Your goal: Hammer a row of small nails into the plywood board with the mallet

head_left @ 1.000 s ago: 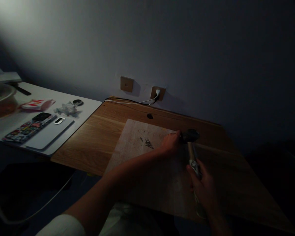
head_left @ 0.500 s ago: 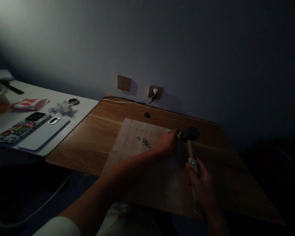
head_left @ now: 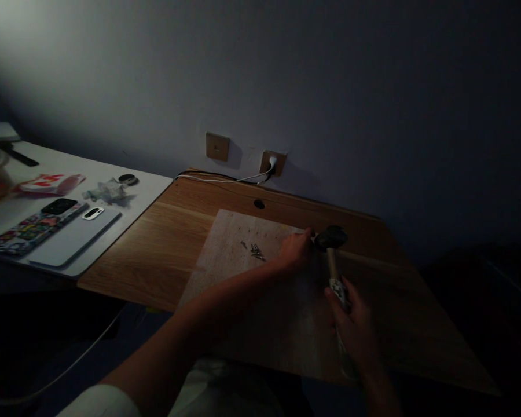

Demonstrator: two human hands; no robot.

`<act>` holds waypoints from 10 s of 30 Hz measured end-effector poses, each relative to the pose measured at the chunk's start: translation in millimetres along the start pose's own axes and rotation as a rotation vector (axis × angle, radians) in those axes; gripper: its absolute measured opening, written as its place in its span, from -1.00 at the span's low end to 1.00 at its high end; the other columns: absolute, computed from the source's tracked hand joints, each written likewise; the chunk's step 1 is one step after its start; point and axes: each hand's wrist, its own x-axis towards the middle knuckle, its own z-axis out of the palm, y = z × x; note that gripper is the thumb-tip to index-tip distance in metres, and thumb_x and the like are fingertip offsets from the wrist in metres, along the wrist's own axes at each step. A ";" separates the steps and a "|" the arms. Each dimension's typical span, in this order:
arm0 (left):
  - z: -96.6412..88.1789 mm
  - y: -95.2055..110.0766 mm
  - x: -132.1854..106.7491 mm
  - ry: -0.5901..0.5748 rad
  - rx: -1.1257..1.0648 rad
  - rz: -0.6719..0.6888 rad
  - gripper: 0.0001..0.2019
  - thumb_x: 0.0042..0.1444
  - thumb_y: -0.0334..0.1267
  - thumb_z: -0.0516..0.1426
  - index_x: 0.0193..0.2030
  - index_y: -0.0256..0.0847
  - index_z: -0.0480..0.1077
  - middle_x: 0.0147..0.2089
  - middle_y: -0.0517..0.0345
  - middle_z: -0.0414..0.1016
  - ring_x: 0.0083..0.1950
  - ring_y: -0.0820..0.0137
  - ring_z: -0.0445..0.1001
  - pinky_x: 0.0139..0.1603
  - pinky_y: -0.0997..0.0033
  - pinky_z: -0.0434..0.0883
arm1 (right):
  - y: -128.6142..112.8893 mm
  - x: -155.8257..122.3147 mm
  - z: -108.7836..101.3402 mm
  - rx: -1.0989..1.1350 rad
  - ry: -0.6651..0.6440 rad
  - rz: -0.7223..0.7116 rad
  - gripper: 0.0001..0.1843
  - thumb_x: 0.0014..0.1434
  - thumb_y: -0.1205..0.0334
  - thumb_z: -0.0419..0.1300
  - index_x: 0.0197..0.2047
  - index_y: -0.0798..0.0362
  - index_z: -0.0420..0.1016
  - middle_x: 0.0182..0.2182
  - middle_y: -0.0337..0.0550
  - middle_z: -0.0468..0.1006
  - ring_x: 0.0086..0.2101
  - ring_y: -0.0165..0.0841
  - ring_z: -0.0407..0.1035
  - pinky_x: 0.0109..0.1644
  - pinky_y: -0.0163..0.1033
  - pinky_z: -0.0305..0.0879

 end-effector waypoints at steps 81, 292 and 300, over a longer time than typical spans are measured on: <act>-40.3 -42.0 19.2 -0.012 -0.007 0.272 -0.79 0.14 -0.47 0.11 -0.19 -0.25 0.58 -0.22 0.10 0.64 -0.20 0.40 0.56 -0.09 0.47 0.44 | 17.9 -14.7 -16.4 0.117 -0.067 0.083 -0.12 0.02 -0.32 0.29 0.26 0.08 0.40 -0.66 -0.42 0.30 -0.65 -0.40 0.20 -0.67 -0.34 0.19; -105.6 -81.5 -6.0 -0.127 0.243 0.438 -0.80 0.13 -0.52 0.14 -0.19 -0.27 0.57 -0.19 0.04 0.59 -0.26 0.41 0.53 -0.20 0.49 0.40 | -0.8 0.0 20.3 0.017 -0.225 -0.099 -0.26 0.21 -0.16 0.22 0.33 0.11 0.36 -0.70 -0.45 0.29 -0.71 -0.42 0.21 -0.71 -0.35 0.22; -110.5 -72.4 -6.6 -0.182 0.323 0.509 -0.81 0.18 -0.52 0.13 -0.22 -0.28 0.58 -0.22 0.01 0.57 -0.27 0.39 0.52 -0.25 0.49 0.36 | -2.9 -2.2 22.0 0.017 -0.222 -0.095 -0.22 0.18 -0.15 0.24 0.34 0.13 0.34 -0.67 -0.43 0.31 -0.69 -0.40 0.25 -0.70 -0.35 0.23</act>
